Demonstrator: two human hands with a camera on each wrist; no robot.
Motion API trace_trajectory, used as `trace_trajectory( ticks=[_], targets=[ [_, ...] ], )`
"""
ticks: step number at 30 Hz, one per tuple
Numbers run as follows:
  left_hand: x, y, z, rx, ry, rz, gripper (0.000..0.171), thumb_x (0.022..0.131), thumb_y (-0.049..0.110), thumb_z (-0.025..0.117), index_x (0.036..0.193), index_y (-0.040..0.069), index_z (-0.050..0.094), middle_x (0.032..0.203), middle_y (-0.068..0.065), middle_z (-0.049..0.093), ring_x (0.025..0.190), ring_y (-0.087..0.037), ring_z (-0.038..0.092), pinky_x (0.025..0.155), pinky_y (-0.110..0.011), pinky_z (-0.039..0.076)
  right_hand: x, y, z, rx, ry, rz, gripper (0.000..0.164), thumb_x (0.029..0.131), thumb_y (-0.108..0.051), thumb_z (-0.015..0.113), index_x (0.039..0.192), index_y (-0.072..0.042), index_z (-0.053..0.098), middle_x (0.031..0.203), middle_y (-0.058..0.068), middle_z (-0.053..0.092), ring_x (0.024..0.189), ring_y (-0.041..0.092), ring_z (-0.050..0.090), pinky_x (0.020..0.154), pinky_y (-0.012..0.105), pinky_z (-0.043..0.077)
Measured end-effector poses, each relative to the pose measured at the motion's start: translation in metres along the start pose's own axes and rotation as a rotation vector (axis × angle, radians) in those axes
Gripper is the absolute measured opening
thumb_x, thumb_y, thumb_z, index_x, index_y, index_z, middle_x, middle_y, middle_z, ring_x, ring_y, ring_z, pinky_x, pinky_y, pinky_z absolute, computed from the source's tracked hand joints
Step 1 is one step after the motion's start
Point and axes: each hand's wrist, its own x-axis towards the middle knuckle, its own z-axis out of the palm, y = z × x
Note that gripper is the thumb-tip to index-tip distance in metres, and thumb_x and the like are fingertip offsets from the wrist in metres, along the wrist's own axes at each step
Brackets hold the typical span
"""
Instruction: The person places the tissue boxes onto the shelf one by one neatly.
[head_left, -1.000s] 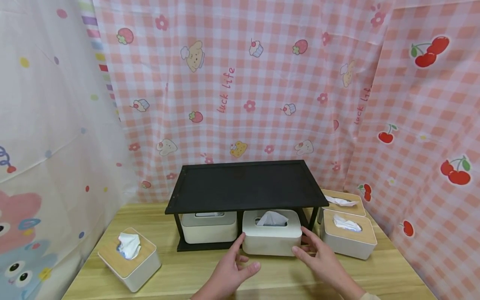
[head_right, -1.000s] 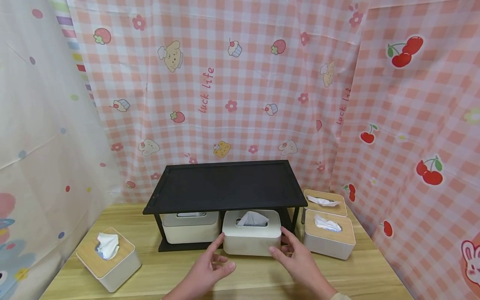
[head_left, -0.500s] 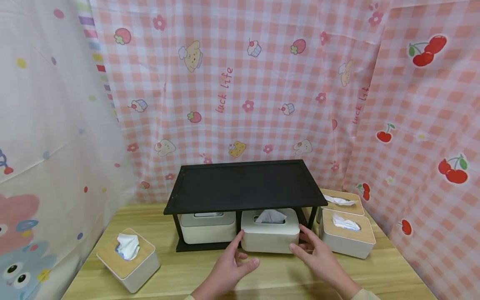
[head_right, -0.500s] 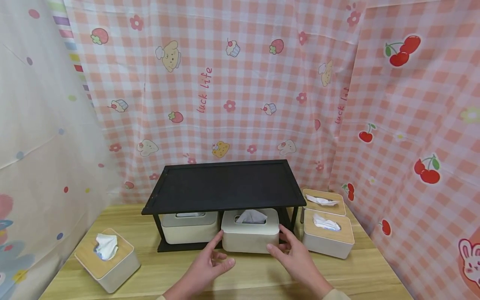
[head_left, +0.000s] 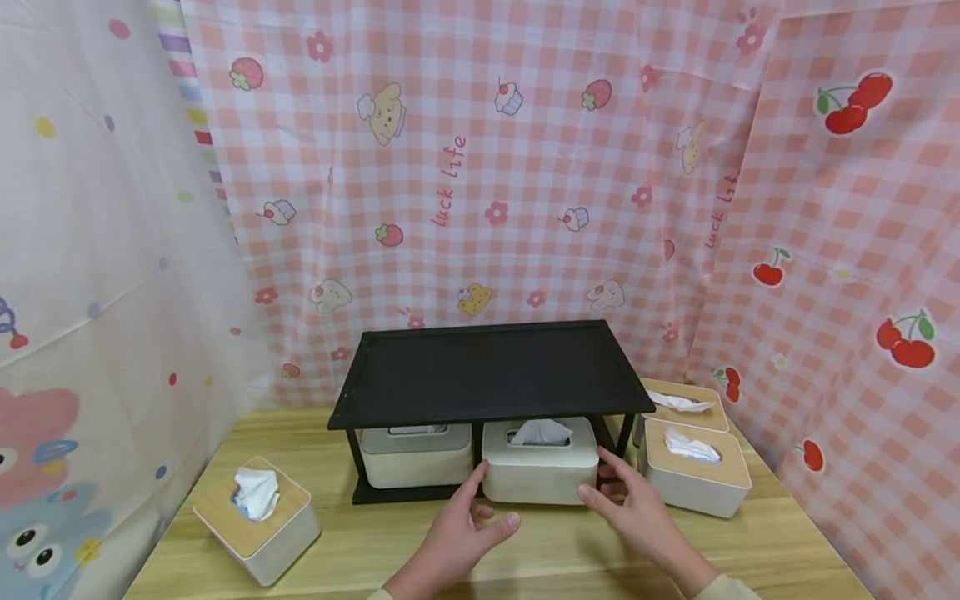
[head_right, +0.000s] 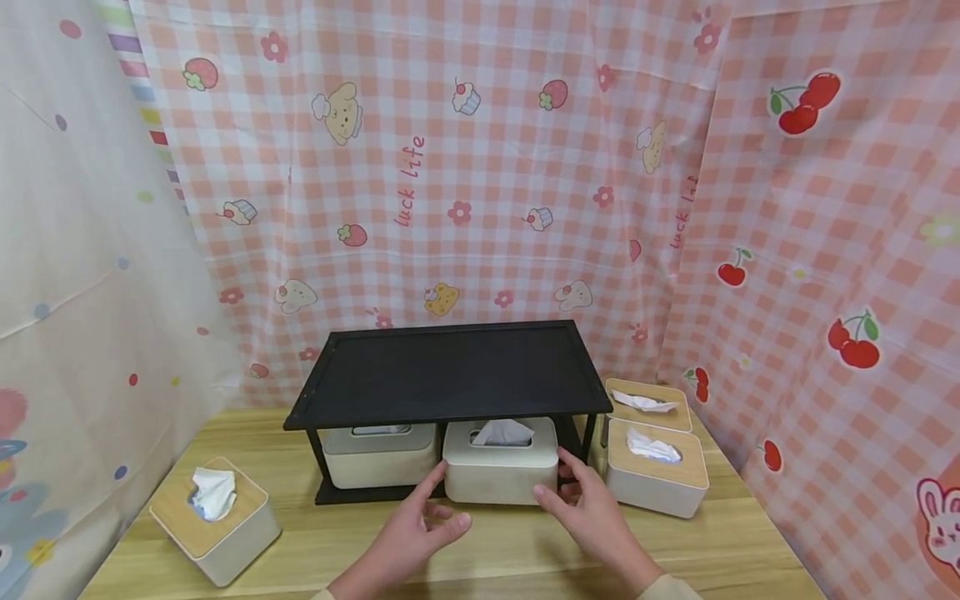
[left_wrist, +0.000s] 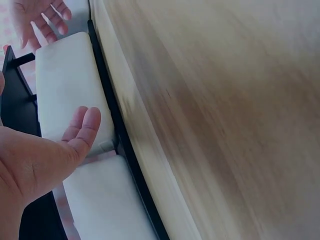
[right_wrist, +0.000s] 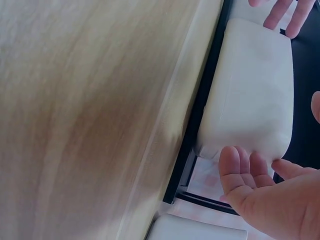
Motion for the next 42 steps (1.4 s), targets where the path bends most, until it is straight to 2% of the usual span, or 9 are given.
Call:
trace_trajectory(
  ticks=[4, 10, 18, 25, 32, 39, 42],
  targets=[
    [-0.002, 0.0, 0.001, 0.017, -0.008, 0.004, 0.103, 0.096, 0.055, 0.077, 0.171, 0.011, 0.023, 0.152, -0.026, 0.053, 0.108, -0.025, 0.069, 0.084, -0.044, 0.062, -0.001, 0.0, 0.0, 0.009, 0.002, 0.004, 0.077, 0.099, -0.034, 0.079, 0.162, -0.006, 0.044, 0.142, 0.018, 0.064, 0.118, 0.027, 0.068, 0.089, 0.03, 0.057],
    [-0.003, 0.001, 0.002, 0.01, -0.007, 0.011, 0.102, 0.096, 0.053, 0.078, 0.171, 0.011, 0.023, 0.157, -0.027, 0.049, 0.11, -0.026, 0.069, 0.085, -0.045, 0.062, -0.002, -0.001, 0.001, 0.015, 0.008, 0.012, 0.077, 0.1, -0.033, 0.078, 0.161, -0.004, 0.043, 0.147, 0.022, 0.063, 0.121, 0.029, 0.069, 0.086, 0.027, 0.057],
    [-0.002, 0.001, 0.003, 0.004, -0.009, 0.022, 0.101, 0.096, 0.053, 0.078, 0.171, 0.011, 0.023, 0.159, -0.028, 0.047, 0.11, -0.027, 0.068, 0.085, -0.043, 0.061, -0.01, -0.007, 0.003, 0.002, 0.057, 0.027, 0.071, 0.1, -0.035, 0.077, 0.154, 0.001, 0.05, 0.14, 0.019, 0.066, 0.116, 0.024, 0.068, 0.083, 0.026, 0.057],
    [-0.002, 0.003, 0.003, 0.008, -0.008, 0.015, 0.102, 0.096, 0.053, 0.078, 0.171, 0.013, 0.023, 0.156, -0.027, 0.05, 0.109, -0.026, 0.069, 0.085, -0.044, 0.061, -0.01, -0.01, 0.004, -0.012, 0.054, 0.028, 0.07, 0.101, -0.036, 0.076, 0.157, -0.004, 0.05, 0.143, 0.018, 0.066, 0.116, 0.023, 0.069, 0.084, 0.025, 0.057],
    [0.0, 0.005, 0.003, 0.009, -0.001, 0.012, 0.1, 0.096, 0.053, 0.078, 0.171, 0.013, 0.025, 0.162, -0.031, 0.043, 0.117, -0.035, 0.069, 0.091, -0.052, 0.061, -0.005, -0.01, 0.005, -0.009, 0.033, 0.003, 0.07, 0.101, -0.035, 0.076, 0.157, -0.003, 0.05, 0.146, 0.022, 0.064, 0.116, 0.025, 0.07, 0.082, 0.027, 0.057],
    [-0.003, 0.009, 0.006, 0.0, -0.026, 0.011, 0.102, 0.096, 0.055, 0.076, 0.172, 0.014, 0.022, 0.169, -0.028, 0.035, 0.124, -0.04, 0.066, 0.092, -0.054, 0.061, -0.002, -0.009, 0.003, -0.022, 0.026, 0.011, 0.071, 0.101, -0.037, 0.076, 0.158, -0.004, 0.049, 0.149, 0.022, 0.063, 0.119, 0.028, 0.069, 0.084, 0.031, 0.058],
    [-0.002, 0.009, 0.006, 0.007, -0.015, 0.019, 0.102, 0.096, 0.055, 0.076, 0.172, 0.013, 0.023, 0.168, -0.029, 0.036, 0.125, -0.041, 0.065, 0.093, -0.055, 0.061, -0.002, -0.009, 0.003, -0.025, 0.028, 0.012, 0.072, 0.1, -0.037, 0.077, 0.158, -0.005, 0.049, 0.15, 0.022, 0.062, 0.121, 0.03, 0.069, 0.086, 0.032, 0.058]
  ],
)
